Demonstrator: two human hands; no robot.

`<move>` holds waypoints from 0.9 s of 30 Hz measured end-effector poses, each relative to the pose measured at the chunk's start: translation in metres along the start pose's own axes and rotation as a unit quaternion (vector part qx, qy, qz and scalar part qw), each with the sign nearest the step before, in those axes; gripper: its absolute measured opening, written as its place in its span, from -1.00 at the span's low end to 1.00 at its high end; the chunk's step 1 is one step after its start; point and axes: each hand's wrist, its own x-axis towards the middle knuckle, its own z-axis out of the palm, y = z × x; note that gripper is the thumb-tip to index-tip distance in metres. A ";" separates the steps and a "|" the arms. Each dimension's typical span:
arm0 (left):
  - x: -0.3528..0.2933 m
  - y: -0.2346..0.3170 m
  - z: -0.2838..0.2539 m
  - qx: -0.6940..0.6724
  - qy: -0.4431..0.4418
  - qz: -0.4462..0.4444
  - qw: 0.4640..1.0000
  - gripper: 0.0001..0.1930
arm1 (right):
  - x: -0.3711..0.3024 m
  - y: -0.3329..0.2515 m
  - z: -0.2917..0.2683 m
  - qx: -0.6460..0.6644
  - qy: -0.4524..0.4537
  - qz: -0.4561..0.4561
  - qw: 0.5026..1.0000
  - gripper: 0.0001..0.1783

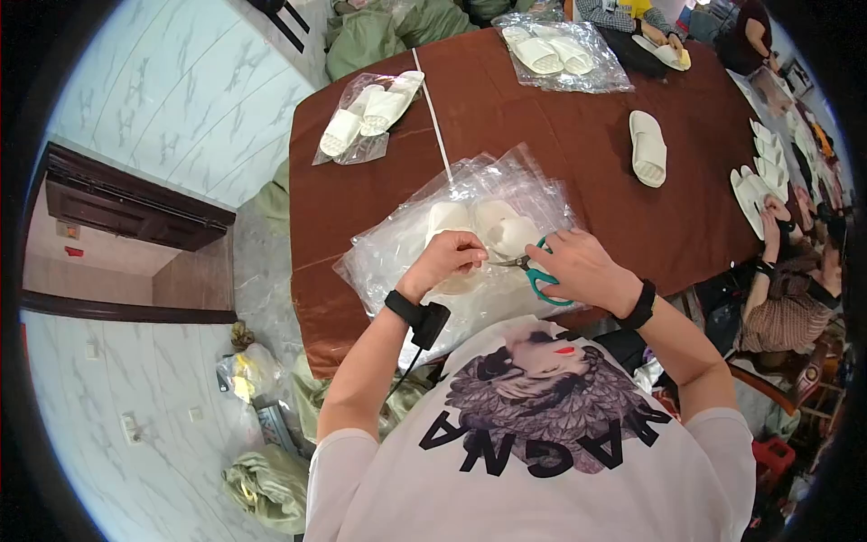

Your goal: Packing shoes into plastic bags and organizing them on a table in a manufacturing facility.

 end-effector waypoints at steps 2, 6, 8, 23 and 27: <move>0.001 -0.001 0.002 -0.010 0.006 0.006 1.000 -0.87 | 0.002 -0.001 -0.002 0.013 -0.003 -0.006 1.000 -0.55; -0.001 0.010 0.007 -0.001 0.019 0.022 1.000 -0.88 | -0.001 0.001 0.000 0.028 -0.018 0.017 0.999 -0.59; -0.002 0.015 0.007 0.022 0.027 0.028 0.999 -0.86 | -0.002 0.003 0.003 0.025 -0.038 0.049 0.998 -0.60; -0.129 0.068 -0.121 -0.115 0.367 0.213 0.898 -0.87 | -0.078 0.124 0.094 -0.057 -0.094 0.371 0.922 -0.54; -0.187 0.062 -0.185 -0.074 0.474 0.242 0.843 -0.84 | -0.085 0.117 0.110 -0.070 -0.026 0.356 0.931 -0.57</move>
